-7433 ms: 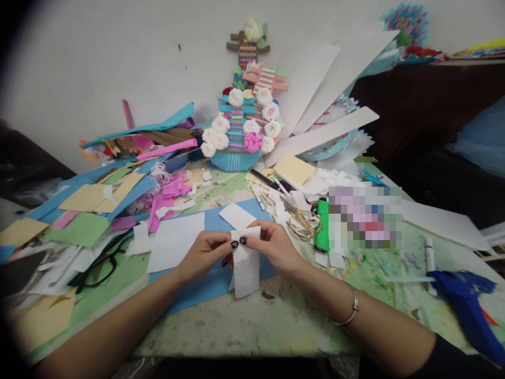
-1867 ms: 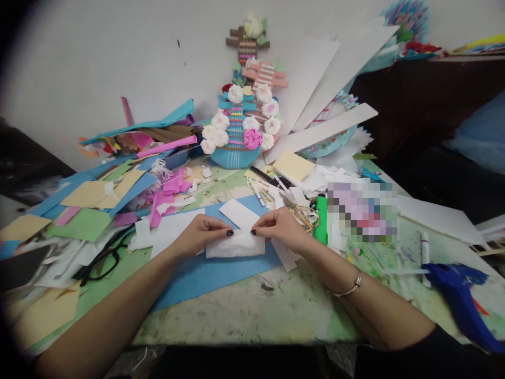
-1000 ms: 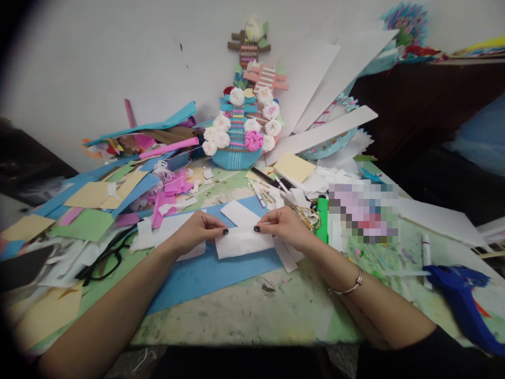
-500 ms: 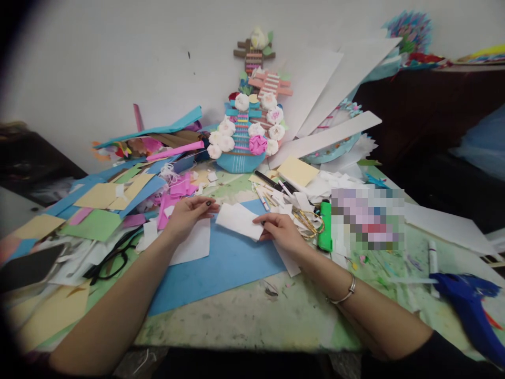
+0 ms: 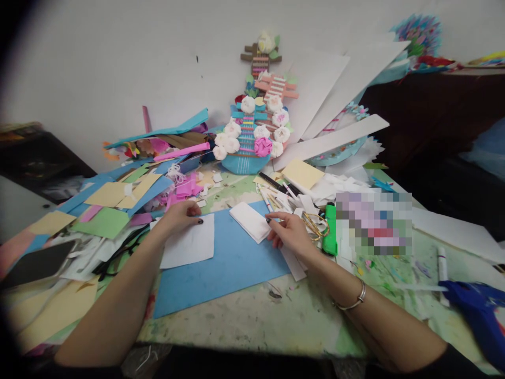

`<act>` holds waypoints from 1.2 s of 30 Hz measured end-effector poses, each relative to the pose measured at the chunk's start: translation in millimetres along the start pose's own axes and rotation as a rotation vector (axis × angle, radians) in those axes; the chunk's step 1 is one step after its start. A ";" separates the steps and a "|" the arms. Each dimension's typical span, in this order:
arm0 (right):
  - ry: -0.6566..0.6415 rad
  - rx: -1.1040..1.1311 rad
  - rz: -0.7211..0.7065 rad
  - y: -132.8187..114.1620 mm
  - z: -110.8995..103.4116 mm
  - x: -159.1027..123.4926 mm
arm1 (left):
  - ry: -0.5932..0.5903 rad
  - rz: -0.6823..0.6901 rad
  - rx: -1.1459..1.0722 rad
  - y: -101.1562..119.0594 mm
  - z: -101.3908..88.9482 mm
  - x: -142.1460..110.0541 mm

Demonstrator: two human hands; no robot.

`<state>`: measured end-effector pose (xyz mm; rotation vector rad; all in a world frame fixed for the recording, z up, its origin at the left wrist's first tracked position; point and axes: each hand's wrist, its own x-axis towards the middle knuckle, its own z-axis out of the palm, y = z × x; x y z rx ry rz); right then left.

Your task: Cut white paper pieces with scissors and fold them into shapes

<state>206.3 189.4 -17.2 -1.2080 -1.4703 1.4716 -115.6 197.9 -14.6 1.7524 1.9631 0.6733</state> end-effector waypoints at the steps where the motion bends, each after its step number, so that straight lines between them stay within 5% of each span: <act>1: 0.023 -0.015 -0.021 -0.6 -1.3 -0.1 | -0.015 -0.002 -0.003 -0.9 -0.2 0.0; 10: 0.140 0.025 -0.147 -8.6 -2.7 -2.3 | 0.054 0.030 -0.232 12.8 -2.5 -3.5; 18: -0.273 0.248 -0.153 -4.6 14.1 -11.2 | 0.007 0.047 -0.815 62.8 16.9 -29.6; 23: -0.266 0.242 -0.042 -0.8 22.2 -15.7 | -0.003 -0.024 -1.027 78.9 40.2 -42.7; 29: -0.123 0.203 -0.032 -0.8 11.4 -13.0 | -0.176 -0.084 -1.067 73.1 42.0 -40.9; 36: -0.103 0.198 -0.062 -0.8 -0.8 -7.1 | -0.411 -0.012 -0.941 71.1 34.1 -42.2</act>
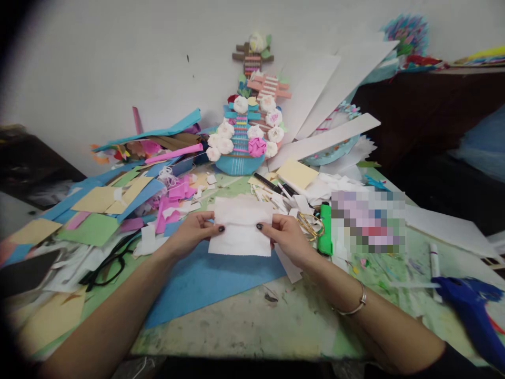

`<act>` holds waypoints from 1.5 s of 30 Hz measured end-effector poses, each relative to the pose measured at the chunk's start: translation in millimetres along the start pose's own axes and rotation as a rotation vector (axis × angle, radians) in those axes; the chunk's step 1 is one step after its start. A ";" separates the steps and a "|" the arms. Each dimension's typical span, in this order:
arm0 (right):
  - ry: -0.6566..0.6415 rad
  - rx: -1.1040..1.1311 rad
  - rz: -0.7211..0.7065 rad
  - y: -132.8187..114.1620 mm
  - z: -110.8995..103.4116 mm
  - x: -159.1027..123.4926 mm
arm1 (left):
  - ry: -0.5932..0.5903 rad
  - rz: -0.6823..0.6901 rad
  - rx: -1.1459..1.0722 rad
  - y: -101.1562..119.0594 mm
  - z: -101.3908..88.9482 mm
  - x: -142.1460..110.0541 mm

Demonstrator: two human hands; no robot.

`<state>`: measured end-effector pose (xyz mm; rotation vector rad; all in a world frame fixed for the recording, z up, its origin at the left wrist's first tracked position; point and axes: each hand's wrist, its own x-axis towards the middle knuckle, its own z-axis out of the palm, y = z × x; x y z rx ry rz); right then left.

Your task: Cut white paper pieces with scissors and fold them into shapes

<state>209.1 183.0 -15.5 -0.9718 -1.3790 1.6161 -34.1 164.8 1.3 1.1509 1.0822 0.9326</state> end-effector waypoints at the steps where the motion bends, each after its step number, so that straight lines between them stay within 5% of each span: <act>1: -0.007 0.003 0.002 -0.9 -0.8 0.3 | -0.013 0.004 -0.007 0.4 -0.2 -0.3; 9: -0.054 0.195 0.015 -10.7 -3.9 0.9 | 0.043 0.063 -0.267 1.7 -1.4 1.6; 22: -0.096 0.307 0.026 -13.2 -2.3 -0.4 | 0.055 0.037 -0.336 2.6 5.4 1.6; 37: -0.075 0.169 0.002 -9.7 -1.3 -1.5 | 0.125 0.033 -0.259 -2.9 5.4 6.0; 45: -0.027 0.101 -0.085 -9.3 -1.7 -0.7 | 0.174 0.157 -0.001 -8.6 10.3 6.2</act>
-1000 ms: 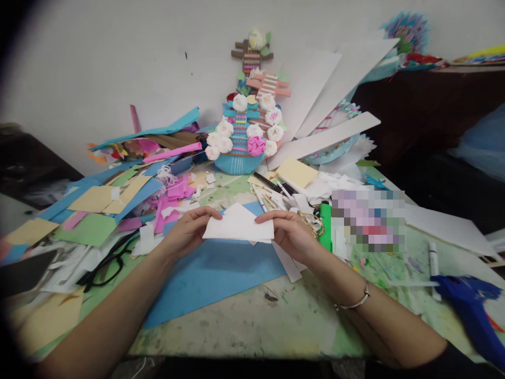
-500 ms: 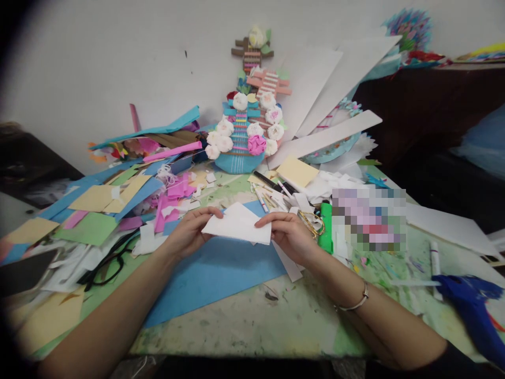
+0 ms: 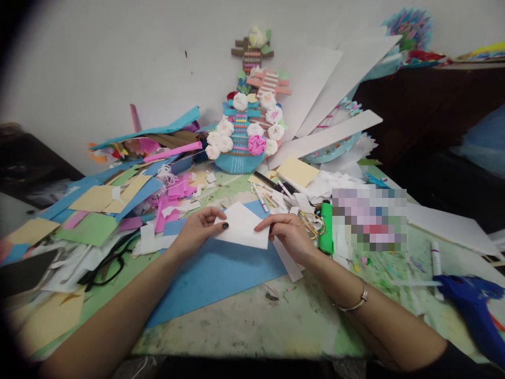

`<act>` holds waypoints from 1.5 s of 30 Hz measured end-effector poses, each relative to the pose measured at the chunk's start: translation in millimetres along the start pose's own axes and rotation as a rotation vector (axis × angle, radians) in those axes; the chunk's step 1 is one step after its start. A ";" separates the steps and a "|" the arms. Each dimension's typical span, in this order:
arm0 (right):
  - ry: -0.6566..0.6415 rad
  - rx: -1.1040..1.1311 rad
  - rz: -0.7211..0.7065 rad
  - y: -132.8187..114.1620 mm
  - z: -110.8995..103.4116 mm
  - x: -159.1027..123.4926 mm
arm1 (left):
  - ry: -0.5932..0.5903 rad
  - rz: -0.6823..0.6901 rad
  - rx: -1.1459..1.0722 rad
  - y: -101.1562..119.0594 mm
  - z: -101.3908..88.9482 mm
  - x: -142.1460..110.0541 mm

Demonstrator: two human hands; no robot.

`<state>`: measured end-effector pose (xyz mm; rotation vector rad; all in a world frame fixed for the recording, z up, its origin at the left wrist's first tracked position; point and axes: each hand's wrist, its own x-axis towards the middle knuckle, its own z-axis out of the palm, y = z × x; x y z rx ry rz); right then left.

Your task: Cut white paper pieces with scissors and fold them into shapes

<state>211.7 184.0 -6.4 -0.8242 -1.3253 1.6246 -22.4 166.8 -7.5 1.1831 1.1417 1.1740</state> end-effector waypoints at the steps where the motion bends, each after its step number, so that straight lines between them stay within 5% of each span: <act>1: 0.019 0.008 -0.016 -1.0 -0.9 0.4 | -0.014 0.005 -0.023 0.4 0.2 -0.5; 6: 0.062 0.026 0.001 -3.8 -2.4 2.5 | -0.121 -0.024 -0.094 1.9 5.7 -4.5; 15: -0.310 -0.060 0.249 12.6 9.9 -4.2 | -0.248 -0.108 0.019 -3.0 27.0 -14.2; 24: -0.196 0.060 0.235 13.1 5.0 -0.9 | -0.312 -0.081 -0.015 6.4 20.1 -14.5; 45: -0.216 0.022 0.230 12.0 7.5 -5.2 | -0.296 -0.097 0.030 12.5 23.1 -21.1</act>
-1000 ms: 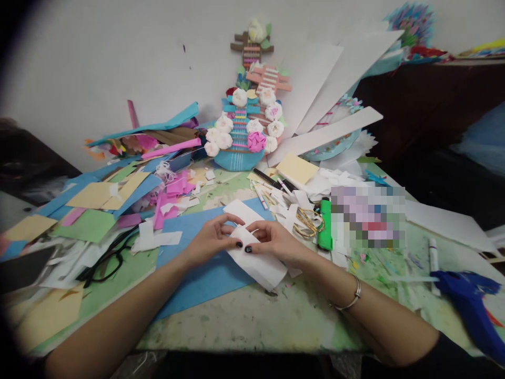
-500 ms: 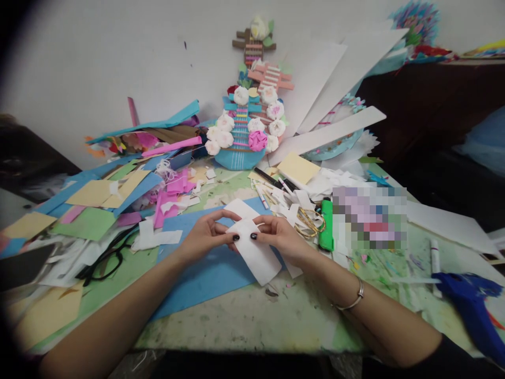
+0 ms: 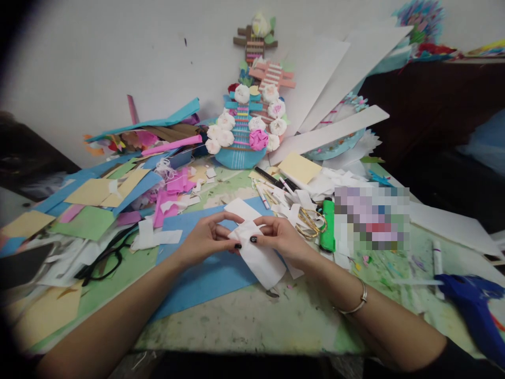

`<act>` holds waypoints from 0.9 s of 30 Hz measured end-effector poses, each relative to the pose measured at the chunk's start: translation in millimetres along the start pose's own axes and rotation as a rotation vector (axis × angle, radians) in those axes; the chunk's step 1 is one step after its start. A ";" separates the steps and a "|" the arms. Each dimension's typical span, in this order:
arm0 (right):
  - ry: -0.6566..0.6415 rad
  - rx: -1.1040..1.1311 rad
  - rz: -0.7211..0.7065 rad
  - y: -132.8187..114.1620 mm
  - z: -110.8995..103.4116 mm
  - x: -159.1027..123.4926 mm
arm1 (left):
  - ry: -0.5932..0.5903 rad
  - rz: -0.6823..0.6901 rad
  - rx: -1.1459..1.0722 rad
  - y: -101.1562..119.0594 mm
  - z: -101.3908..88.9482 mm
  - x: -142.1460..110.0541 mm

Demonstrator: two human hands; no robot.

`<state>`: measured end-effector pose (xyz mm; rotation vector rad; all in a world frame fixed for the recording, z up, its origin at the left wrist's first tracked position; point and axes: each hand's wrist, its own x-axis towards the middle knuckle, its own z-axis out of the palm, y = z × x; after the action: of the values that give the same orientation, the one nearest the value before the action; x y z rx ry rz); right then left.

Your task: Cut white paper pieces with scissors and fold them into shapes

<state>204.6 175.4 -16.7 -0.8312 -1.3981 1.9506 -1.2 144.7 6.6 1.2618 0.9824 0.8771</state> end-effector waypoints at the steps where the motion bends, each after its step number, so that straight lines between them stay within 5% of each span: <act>1: 0.019 -0.014 -0.002 -0.3 -0.2 0.1 | 0.007 -0.001 -0.004 -0.3 -0.4 0.4; 12: 0.202 -0.255 -0.082 0.6 -2.3 0.6 | 0.085 -0.105 -0.013 -2.2 -6.9 5.1; 22: 0.039 -0.375 0.007 -2.4 9.5 -2.8 | 0.080 -0.158 -0.036 -5.9 -4.1 6.5; 27: -0.002 -0.224 0.102 -4.5 3.6 -1.6 | 0.086 -0.151 -0.044 -4.7 -7.4 6.0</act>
<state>203.4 173.3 -11.2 -1.0202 -1.6259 1.8917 -6.0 152.4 1.0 1.1046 1.1061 0.8360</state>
